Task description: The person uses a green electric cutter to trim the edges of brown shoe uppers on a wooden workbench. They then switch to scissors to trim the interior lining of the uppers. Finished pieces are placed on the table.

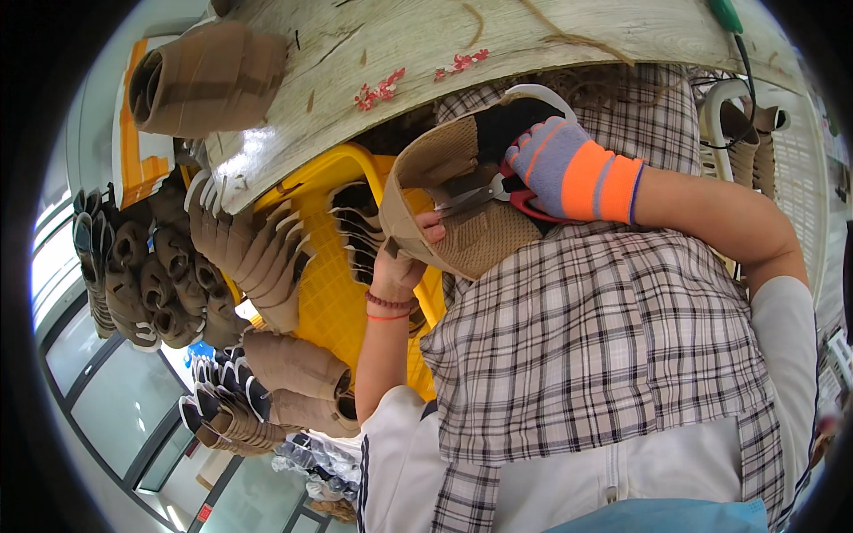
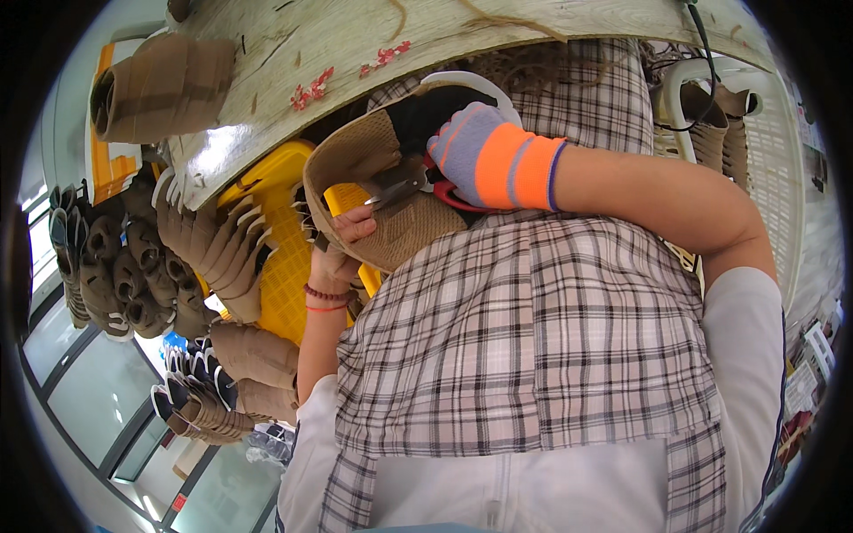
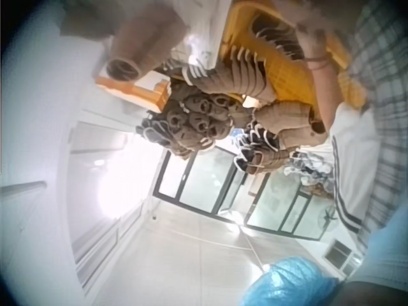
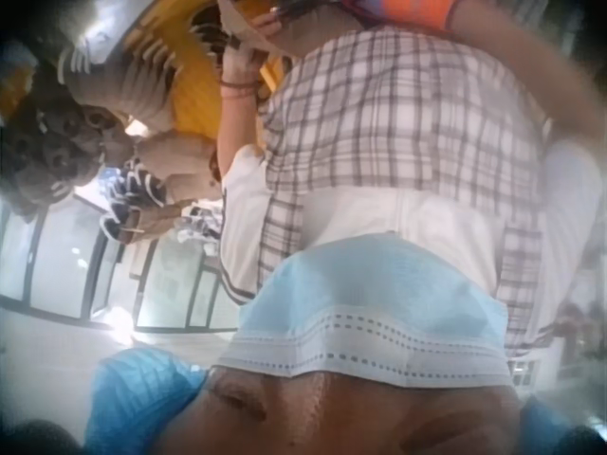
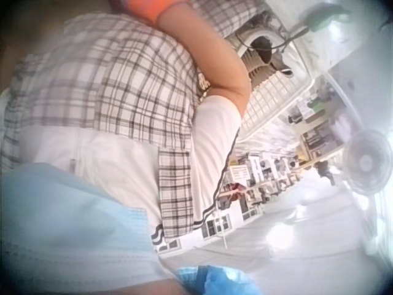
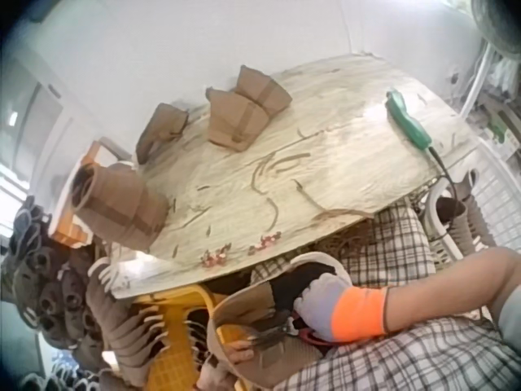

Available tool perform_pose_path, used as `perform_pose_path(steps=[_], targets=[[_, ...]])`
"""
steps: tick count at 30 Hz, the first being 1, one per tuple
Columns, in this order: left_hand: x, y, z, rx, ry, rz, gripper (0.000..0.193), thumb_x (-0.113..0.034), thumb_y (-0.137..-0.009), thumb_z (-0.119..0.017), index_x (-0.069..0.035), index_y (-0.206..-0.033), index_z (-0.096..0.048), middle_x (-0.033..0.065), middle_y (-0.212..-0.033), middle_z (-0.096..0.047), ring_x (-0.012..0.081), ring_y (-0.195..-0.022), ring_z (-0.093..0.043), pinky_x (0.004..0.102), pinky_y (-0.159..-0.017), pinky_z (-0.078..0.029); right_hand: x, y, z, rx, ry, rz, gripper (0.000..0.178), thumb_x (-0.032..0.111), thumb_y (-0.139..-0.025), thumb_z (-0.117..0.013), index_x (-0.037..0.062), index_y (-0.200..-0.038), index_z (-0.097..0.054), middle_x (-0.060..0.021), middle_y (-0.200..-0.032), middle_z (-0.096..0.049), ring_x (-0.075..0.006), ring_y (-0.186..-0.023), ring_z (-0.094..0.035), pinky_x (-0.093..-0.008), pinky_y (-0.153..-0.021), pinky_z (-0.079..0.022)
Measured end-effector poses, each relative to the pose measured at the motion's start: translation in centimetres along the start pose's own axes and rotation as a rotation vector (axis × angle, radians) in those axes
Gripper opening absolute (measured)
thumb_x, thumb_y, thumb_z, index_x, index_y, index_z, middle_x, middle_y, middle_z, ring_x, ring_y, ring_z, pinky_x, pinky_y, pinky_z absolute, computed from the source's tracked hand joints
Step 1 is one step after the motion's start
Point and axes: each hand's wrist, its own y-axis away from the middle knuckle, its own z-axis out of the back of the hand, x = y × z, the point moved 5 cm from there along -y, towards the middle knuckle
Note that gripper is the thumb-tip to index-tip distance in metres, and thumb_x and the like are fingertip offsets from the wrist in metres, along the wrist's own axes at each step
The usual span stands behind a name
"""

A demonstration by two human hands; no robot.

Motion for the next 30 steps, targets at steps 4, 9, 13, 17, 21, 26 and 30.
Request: perform_pose_path(steps=[4, 9, 13, 17, 21, 26, 30], targets=[[0.5, -0.5, 0.6, 0.005, 0.011, 0.029, 0.028, 0.003, -0.075, -0.075, 0.002, -0.102, -0.067, 0.0103, -0.101, -0.069, 0.0190, -0.092, -0.065, 0.0320, -0.082, -0.054, -0.3, -0.3, -0.7, -0.004, -0.022, -0.019, 0.024, 0.025, -0.074, -0.068, 0.0078, -0.092, -0.068, -0.0076, -0.085, -0.069, -0.0239, -0.082, -0.068, -0.0353, -0.066, -0.052], [0.9, -0.8, 1.1, 0.030, 0.019, 0.030, 0.027, 0.003, -0.076, -0.074, 0.002, -0.103, -0.067, 0.0100, -0.100, -0.068, 0.0189, -0.091, -0.065, 0.0326, -0.082, -0.054, -3.3, 1.7, 0.3, -0.085, -0.198, -0.095, 0.028, 0.029, -0.078, -0.067, 0.0077, -0.095, -0.067, -0.0103, -0.084, -0.068, -0.0274, -0.081, -0.067, -0.0374, -0.068, -0.052], [1.0, -1.3, 1.4, 0.023, 0.015, 0.017, 0.029, 0.003, -0.077, -0.073, 0.003, -0.105, -0.066, 0.0103, -0.101, -0.068, 0.0188, -0.091, -0.065, 0.0326, -0.083, -0.054, -4.6, 4.1, -0.7, -0.135, -0.175, -0.065, 0.034, 0.036, -0.079, -0.066, 0.0090, -0.100, -0.066, -0.0097, -0.085, -0.068, -0.0285, -0.081, -0.065, -0.0372, -0.072, -0.052], [1.6, -1.7, 2.1, 0.035, 0.031, -0.016, 0.028, 0.000, -0.080, -0.070, 0.004, -0.107, -0.064, 0.0111, -0.101, -0.068, 0.0188, -0.091, -0.066, 0.0323, -0.085, -0.054, -3.3, 3.6, -1.6, -0.044, -0.150, 0.011, 0.034, 0.038, -0.079, -0.067, 0.0098, -0.098, -0.067, -0.0089, -0.082, -0.067, -0.0272, -0.079, -0.065, -0.0374, -0.070, -0.051], [1.6, -1.7, 2.1, 0.041, 0.040, -0.048, 0.028, -0.003, -0.084, -0.067, 0.005, -0.110, -0.063, 0.0113, -0.101, -0.067, 0.0192, -0.092, -0.066, 0.0321, -0.087, -0.054, -3.7, 3.4, -2.1, 0.047, -0.122, -0.042, 0.033, 0.039, -0.080, -0.067, 0.0103, -0.096, -0.067, -0.0078, -0.077, -0.066, -0.0264, -0.074, -0.065, -0.0372, -0.064, -0.051], [1.8, -1.7, 2.0, 0.028, 0.018, -0.041, 0.028, 0.000, -0.083, -0.067, 0.004, -0.110, -0.063, 0.0100, -0.103, -0.067, 0.0188, -0.093, -0.066, 0.0323, -0.089, -0.052, -5.2, 4.4, -2.3, -0.120, -0.221, -0.088, 0.039, 0.042, -0.079, -0.067, 0.0084, -0.097, -0.066, -0.0104, -0.082, -0.066, -0.0283, -0.080, -0.065, -0.0391, -0.067, -0.051], [1.7, -1.4, 1.1, 0.029, -0.018, -0.092, 0.029, 0.003, -0.080, -0.069, 0.003, -0.109, -0.064, 0.0091, -0.104, -0.067, 0.0182, -0.096, -0.063, 0.0309, -0.088, -0.051, -4.3, 3.1, -1.2, -0.143, -0.178, -0.037, 0.055, 0.055, -0.072, -0.070, 0.0059, -0.098, -0.066, -0.0132, -0.090, -0.065, -0.0312, -0.088, -0.063, -0.0414, -0.072, -0.052]])
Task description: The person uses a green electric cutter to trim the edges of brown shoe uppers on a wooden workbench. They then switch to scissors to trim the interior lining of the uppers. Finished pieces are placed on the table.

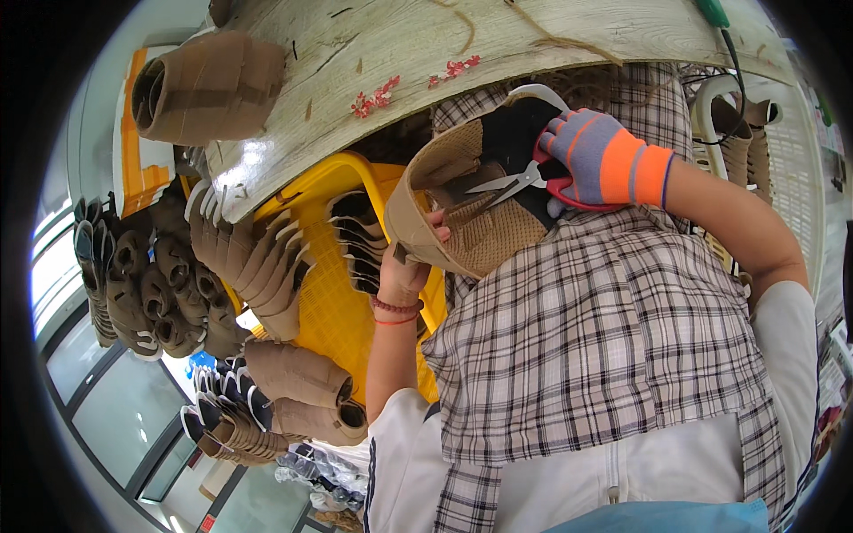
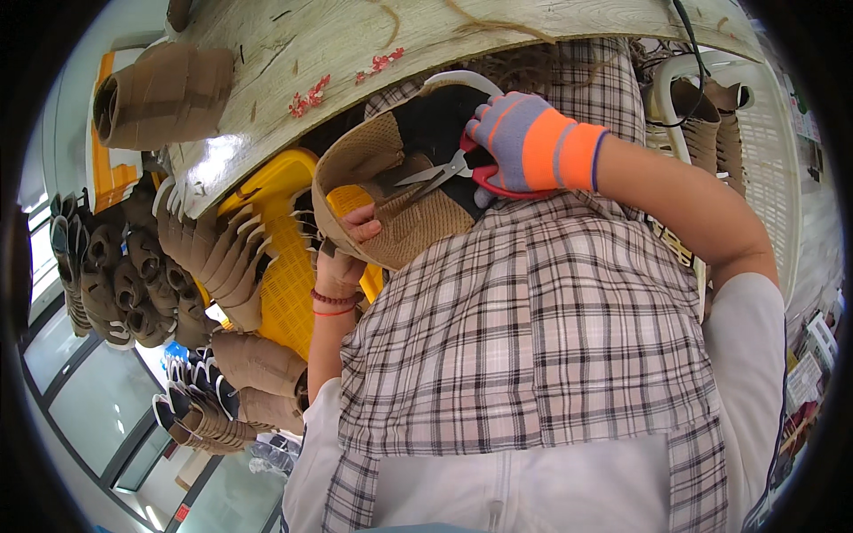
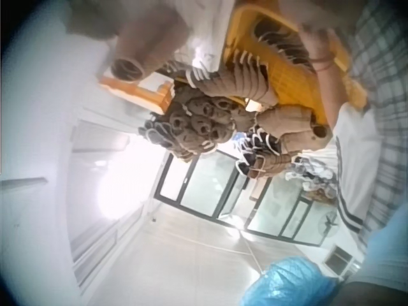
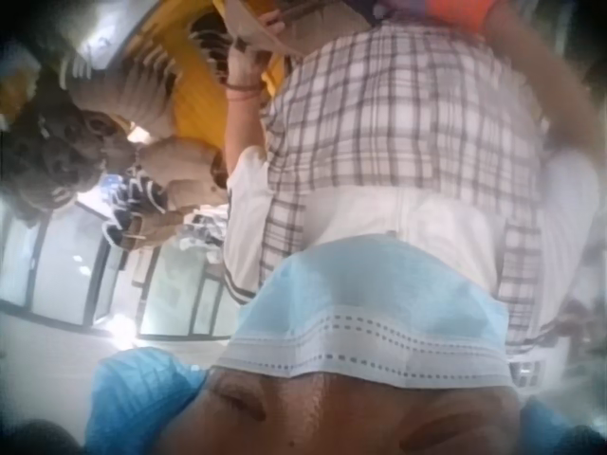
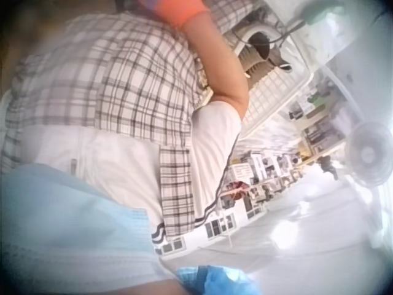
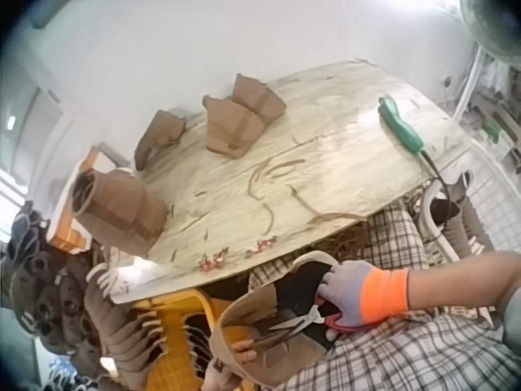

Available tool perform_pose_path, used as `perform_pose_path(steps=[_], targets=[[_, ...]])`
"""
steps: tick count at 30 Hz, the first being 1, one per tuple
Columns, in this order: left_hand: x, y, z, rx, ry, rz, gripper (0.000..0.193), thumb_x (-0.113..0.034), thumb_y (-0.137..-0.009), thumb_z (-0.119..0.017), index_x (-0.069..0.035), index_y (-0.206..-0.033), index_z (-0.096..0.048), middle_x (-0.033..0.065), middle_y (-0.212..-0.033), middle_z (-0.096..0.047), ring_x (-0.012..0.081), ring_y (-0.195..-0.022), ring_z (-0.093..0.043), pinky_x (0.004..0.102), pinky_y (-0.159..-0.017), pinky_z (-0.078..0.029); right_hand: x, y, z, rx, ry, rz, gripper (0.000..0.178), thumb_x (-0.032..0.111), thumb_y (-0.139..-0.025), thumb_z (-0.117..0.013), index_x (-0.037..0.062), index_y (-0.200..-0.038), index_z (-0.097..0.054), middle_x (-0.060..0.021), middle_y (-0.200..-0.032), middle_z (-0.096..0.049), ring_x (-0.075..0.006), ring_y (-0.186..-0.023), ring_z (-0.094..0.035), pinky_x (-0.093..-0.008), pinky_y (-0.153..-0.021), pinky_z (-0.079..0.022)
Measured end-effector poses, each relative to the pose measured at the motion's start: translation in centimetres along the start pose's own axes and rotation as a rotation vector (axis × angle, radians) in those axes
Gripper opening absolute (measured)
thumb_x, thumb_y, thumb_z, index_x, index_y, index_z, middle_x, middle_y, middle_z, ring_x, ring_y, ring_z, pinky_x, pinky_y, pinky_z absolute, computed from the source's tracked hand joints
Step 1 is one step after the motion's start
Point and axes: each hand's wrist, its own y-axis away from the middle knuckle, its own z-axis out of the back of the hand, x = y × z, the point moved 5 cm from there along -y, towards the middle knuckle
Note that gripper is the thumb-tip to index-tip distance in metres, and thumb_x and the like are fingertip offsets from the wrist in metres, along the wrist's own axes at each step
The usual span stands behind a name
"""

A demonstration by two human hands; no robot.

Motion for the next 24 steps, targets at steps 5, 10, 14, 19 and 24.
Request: perform_pose_path(steps=[5, 10, 14, 19, 24], targets=[[-0.7, 0.2, -1.4, -0.008, -0.007, 0.019, 0.033, 0.003, -0.077, -0.073, 0.003, -0.109, -0.064, 0.0086, -0.104, -0.066, 0.0173, -0.095, -0.062, 0.0294, -0.086, -0.050, 0.5, -1.2, -0.2, 0.112, -0.054, 0.015, 0.073, 0.069, -0.063, -0.070, 0.0031, -0.095, -0.067, -0.0133, -0.085, -0.066, -0.0313, -0.086, -0.064, -0.0395, -0.074, -0.053], [-0.6, 0.0, -1.5, -0.009, 0.019, 0.039, 0.033, 0.006, -0.075, -0.073, 0.002, -0.107, -0.064, 0.0083, -0.101, -0.066, 0.0181, -0.094, -0.062, 0.0300, -0.085, -0.051, 1.6, -2.5, -0.2, 0.206, -0.114, 0.015, 0.073, 0.071, -0.063, -0.069, 0.0031, -0.091, -0.069, -0.0140, -0.079, -0.068, -0.0322, -0.079, -0.066, -0.0395, -0.068, -0.053], [-0.3, -0.1, -0.7, -0.048, 0.055, 0.015, 0.031, 0.008, -0.075, -0.072, 0.001, -0.104, -0.065, 0.0079, -0.099, -0.066, 0.0186, -0.094, -0.063, 0.0305, -0.085, -0.052, 2.4, -2.9, 0.0, 0.303, -0.154, -0.045, 0.066, 0.065, -0.066, -0.071, 0.0041, -0.092, -0.069, -0.0147, -0.079, -0.068, -0.0323, -0.076, -0.066, -0.0398, -0.066, -0.053], [-0.3, -0.2, -0.9, -0.047, 0.074, 0.031, 0.031, 0.009, -0.074, -0.072, 0.001, -0.104, -0.065, 0.0076, -0.099, -0.066, 0.0181, -0.093, -0.063, 0.0304, -0.084, -0.052, 2.5, -2.8, -0.3, 0.372, -0.115, -0.074, 0.060, 0.062, -0.073, -0.066, 0.0057, -0.093, -0.070, -0.0157, -0.076, -0.068, -0.0327, -0.073, -0.067, -0.0399, -0.065, -0.053], [0.1, -0.7, -0.3, -0.034, 0.067, 0.056, 0.029, 0.007, -0.076, -0.072, 0.001, -0.103, -0.065, 0.0068, -0.098, -0.066, 0.0173, -0.091, -0.063, 0.0293, -0.083, -0.052, 2.3, -2.5, -0.9, 0.387, -0.083, -0.080, 0.053, 0.057, -0.079, -0.060, 0.0061, -0.092, -0.070, -0.0167, -0.073, -0.067, -0.0336, -0.071, -0.067, -0.0407, -0.066, -0.053]])
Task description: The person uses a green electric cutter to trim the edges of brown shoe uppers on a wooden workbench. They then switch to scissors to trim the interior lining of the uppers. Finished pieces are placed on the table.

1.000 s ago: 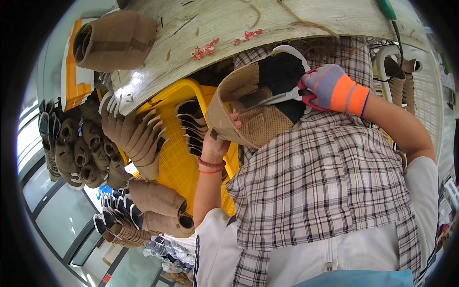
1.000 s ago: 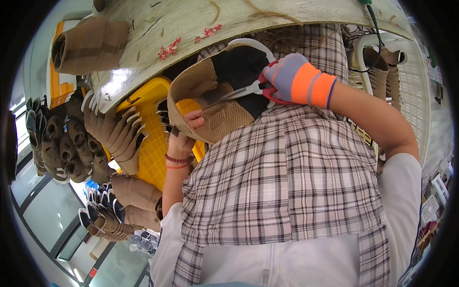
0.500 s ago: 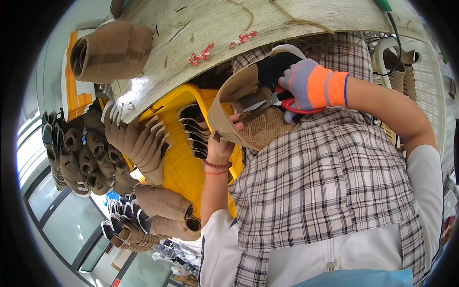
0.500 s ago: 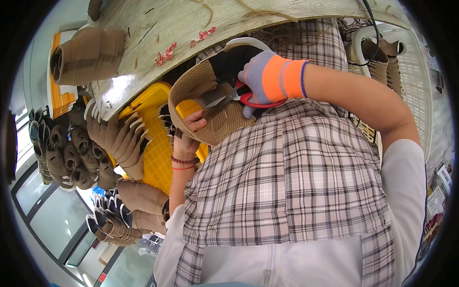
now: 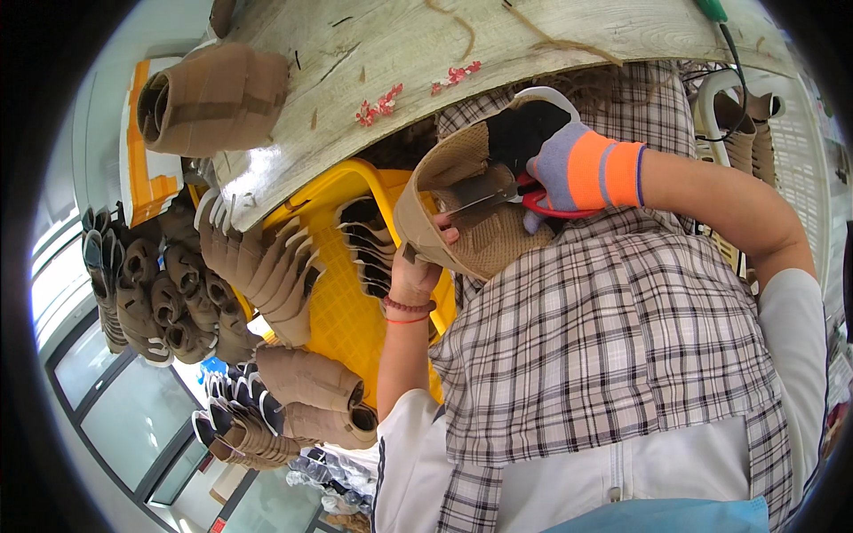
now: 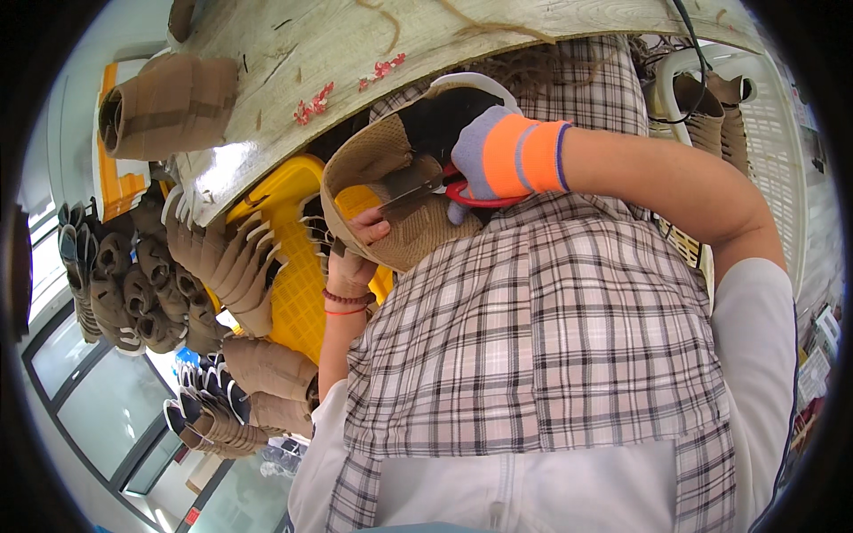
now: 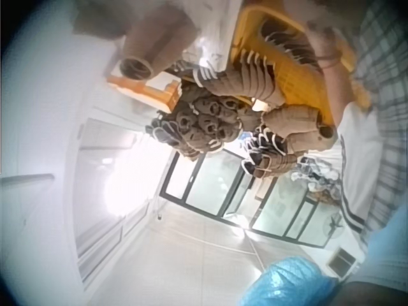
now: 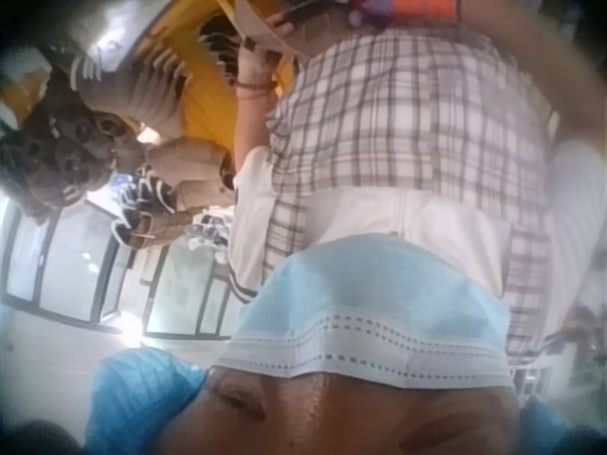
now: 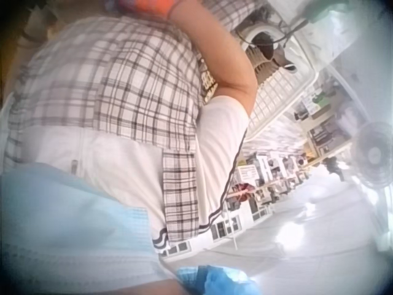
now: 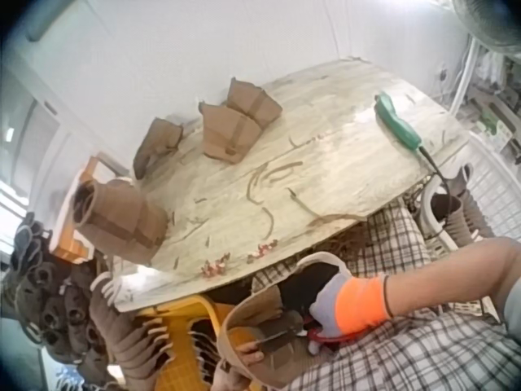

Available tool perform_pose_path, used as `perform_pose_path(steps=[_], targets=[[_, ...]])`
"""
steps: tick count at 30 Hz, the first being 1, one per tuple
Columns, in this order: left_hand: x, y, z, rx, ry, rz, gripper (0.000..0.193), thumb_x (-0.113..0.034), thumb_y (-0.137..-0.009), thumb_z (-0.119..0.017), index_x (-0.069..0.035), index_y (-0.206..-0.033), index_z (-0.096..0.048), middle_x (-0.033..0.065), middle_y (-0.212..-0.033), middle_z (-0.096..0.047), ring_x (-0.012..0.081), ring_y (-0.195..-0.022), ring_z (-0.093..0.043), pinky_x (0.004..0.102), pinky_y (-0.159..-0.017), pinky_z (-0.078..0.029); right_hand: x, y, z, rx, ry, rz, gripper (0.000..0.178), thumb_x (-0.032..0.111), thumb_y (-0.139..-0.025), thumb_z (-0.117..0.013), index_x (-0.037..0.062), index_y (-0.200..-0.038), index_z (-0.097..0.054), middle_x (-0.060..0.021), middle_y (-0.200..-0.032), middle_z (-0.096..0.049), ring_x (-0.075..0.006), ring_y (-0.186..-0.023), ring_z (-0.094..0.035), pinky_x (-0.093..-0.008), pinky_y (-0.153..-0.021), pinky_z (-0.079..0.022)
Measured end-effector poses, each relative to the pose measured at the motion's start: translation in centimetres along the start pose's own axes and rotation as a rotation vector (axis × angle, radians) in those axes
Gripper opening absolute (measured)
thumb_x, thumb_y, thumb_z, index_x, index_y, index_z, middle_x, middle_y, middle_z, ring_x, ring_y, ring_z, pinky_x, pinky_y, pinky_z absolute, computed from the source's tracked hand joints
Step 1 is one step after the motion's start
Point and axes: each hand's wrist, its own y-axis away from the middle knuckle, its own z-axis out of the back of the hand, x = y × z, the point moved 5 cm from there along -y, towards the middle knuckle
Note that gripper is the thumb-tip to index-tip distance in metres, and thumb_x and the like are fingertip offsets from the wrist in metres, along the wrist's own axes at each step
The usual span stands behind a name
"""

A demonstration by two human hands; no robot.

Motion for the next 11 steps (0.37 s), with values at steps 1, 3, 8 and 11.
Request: perform_pose_path(steps=[1, 3, 8, 11], targets=[[-0.1, 0.0, -0.3, 0.012, -0.019, -0.004, 0.028, 0.006, -0.077, -0.071, 0.001, -0.104, -0.065, 0.0065, -0.098, -0.066, 0.0167, -0.090, -0.062, 0.0289, -0.082, -0.052, -0.1, 0.2, 0.1, 0.029, -0.013, -0.010, 0.052, 0.055, -0.079, -0.060, 0.0054, -0.092, -0.070, -0.0170, -0.074, -0.068, -0.0339, -0.072, -0.067, -0.0410, -0.067, -0.053], [-0.6, 0.2, -1.2, 0.036, -0.058, -0.010, 0.025, 0.003, -0.080, -0.070, 0.001, -0.104, -0.064, 0.0061, -0.099, -0.065, 0.0155, -0.090, -0.062, 0.0279, -0.081, -0.052, -0.3, 1.0, 0.8, 0.088, -0.041, -0.033, 0.051, 0.053, -0.080, -0.060, 0.0040, -0.091, -0.069, -0.0175, -0.076, -0.068, -0.0344, -0.074, -0.067, -0.0417, -0.068, -0.053], [-4.1, 0.1, -3.9, 0.187, -0.034, -0.362, 0.029, -0.009, -0.087, -0.066, -0.001, -0.114, -0.059, 0.0121, -0.112, -0.062, 0.0186, -0.096, -0.059, 0.0339, -0.087, -0.048, -3.3, 1.5, 0.1, 0.269, -0.191, 0.004, 0.051, 0.051, -0.081, -0.060, 0.0017, -0.092, -0.068, -0.0207, -0.081, -0.067, -0.0360, -0.079, -0.066, -0.0430, -0.069, -0.051], [-5.7, -2.8, -3.0, 0.249, -0.139, -0.485, 0.048, -0.020, -0.091, -0.064, -0.006, -0.133, -0.046, 0.0101, -0.129, -0.054, 0.0287, -0.107, -0.054, 0.0450, -0.097, -0.042, -5.7, -0.8, -3.2, 0.553, -0.498, -0.125, 0.063, 0.065, -0.083, -0.057, 0.0044, -0.095, -0.068, -0.0240, -0.087, -0.066, -0.0353, -0.084, -0.066, -0.0442, -0.073, -0.051]])
